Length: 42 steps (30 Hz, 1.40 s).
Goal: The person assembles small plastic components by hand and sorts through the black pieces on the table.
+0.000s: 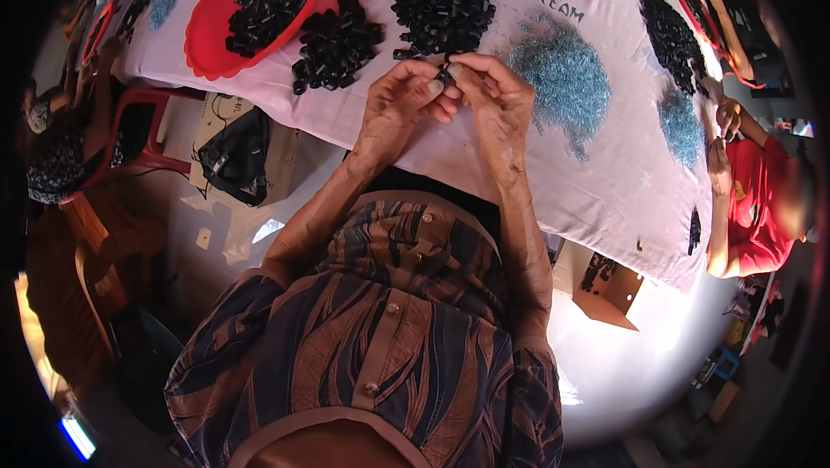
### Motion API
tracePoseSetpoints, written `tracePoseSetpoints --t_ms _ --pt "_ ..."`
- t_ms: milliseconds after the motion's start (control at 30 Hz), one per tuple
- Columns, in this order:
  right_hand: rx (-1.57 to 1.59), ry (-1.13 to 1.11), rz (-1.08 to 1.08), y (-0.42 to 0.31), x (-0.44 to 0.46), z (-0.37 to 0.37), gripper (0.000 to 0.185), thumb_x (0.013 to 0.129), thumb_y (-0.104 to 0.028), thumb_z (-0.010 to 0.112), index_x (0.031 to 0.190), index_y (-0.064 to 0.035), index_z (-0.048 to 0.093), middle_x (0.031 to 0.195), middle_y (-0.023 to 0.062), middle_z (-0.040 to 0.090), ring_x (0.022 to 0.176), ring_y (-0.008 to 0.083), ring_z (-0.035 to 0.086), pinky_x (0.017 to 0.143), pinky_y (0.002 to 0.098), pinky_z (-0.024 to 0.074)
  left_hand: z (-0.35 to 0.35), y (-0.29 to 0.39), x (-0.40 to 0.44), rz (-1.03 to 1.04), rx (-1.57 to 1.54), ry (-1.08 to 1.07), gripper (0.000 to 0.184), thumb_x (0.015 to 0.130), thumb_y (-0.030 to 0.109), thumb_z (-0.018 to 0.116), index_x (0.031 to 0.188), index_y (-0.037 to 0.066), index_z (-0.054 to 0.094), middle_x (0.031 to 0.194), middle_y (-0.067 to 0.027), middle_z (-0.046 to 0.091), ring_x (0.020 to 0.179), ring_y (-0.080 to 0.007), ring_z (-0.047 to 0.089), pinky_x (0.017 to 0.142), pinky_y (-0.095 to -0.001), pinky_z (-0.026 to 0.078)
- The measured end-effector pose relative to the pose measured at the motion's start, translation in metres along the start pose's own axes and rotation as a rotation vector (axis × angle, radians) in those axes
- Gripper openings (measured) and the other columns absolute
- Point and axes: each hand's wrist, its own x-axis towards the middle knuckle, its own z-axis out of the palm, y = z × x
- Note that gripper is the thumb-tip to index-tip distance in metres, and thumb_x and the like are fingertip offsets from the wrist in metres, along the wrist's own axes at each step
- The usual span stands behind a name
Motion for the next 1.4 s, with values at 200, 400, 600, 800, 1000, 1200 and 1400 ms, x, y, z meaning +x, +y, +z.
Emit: tracePoseSetpoints --t_ms 200,400,600,800,1000,1200,1400 --pt "-0.052 -0.007 0.011 -0.004 -0.004 0.003 0.015 0.090 -0.001 0.064 0.103 -0.0014 0.070 0.079 -0.0004 0.065 0.070 0.0045 0.058 0.063 0.0192 0.0463 -0.002 -0.002 0.000 0.010 0.004 -0.010 0.009 0.097 0.003 0.052 0.105 -0.001 0.057 0.091 -0.0143 0.069 0.078 -0.0196 0.067 0.068 -0.0292 0.056" --pt "-0.022 -0.002 0.020 -0.004 -0.007 0.004 0.016 0.091 0.001 0.062 0.105 -0.0003 0.069 0.080 0.0017 0.066 0.071 0.0056 0.059 0.064 0.0205 0.0482 -0.001 0.000 -0.001 -0.009 0.027 -0.003 0.010 0.097 0.005 0.054 0.104 -0.002 0.057 0.093 -0.0134 0.066 0.080 -0.0201 0.065 0.071 -0.0297 0.054" --pt "-0.089 -0.005 0.008 -0.004 -0.008 0.001 0.019 0.090 0.004 0.061 0.106 -0.0009 0.070 0.083 0.0032 0.067 0.075 0.0063 0.060 0.067 0.0197 0.0486 -0.003 -0.004 0.001 0.020 0.001 0.001 0.008 0.096 0.000 0.054 0.103 -0.001 0.057 0.090 -0.0139 0.069 0.077 -0.0197 0.067 0.068 -0.0291 0.057" --pt "-0.186 -0.043 -0.106 -0.005 -0.010 -0.003 0.025 0.087 0.008 0.059 0.107 -0.0031 0.070 0.084 0.0032 0.067 0.075 0.0070 0.063 0.069 0.0197 0.0483 0.000 -0.001 -0.001 0.003 0.040 -0.010 0.011 0.097 0.002 0.052 0.105 -0.003 0.057 0.093 -0.0141 0.067 0.080 -0.0205 0.066 0.071 -0.0297 0.055" --pt "-0.197 -0.034 -0.129 -0.005 -0.010 -0.002 0.022 0.086 0.007 0.061 0.104 -0.0027 0.071 0.082 0.0031 0.067 0.073 0.0067 0.062 0.068 0.0203 0.0486 0.002 0.001 -0.001 0.013 0.052 -0.009 0.010 0.097 0.002 0.052 0.104 -0.003 0.057 0.091 -0.0137 0.067 0.079 -0.0200 0.066 0.071 -0.0293 0.055" --pt "-0.215 -0.021 -0.126 -0.003 -0.010 -0.002 0.021 0.086 0.005 0.064 0.104 -0.0021 0.070 0.080 0.0029 0.067 0.070 0.0058 0.059 0.066 0.0205 0.0483 0.003 0.000 -0.002 0.038 0.064 -0.003 0.010 0.097 0.001 0.052 0.103 -0.003 0.058 0.088 -0.0128 0.067 0.078 -0.0187 0.066 0.071 -0.0285 0.054" --pt "-0.254 -0.008 -0.178 -0.005 -0.013 0.004 0.019 0.085 0.006 0.065 0.102 -0.0008 0.069 0.081 0.0034 0.067 0.072 0.0064 0.060 0.066 0.0207 0.0489 0.000 -0.002 0.000 0.050 0.070 0.001 0.008 0.094 -0.003 0.055 0.101 -0.001 0.059 0.089 -0.0112 0.068 0.077 -0.0169 0.067 0.068 -0.0272 0.057"
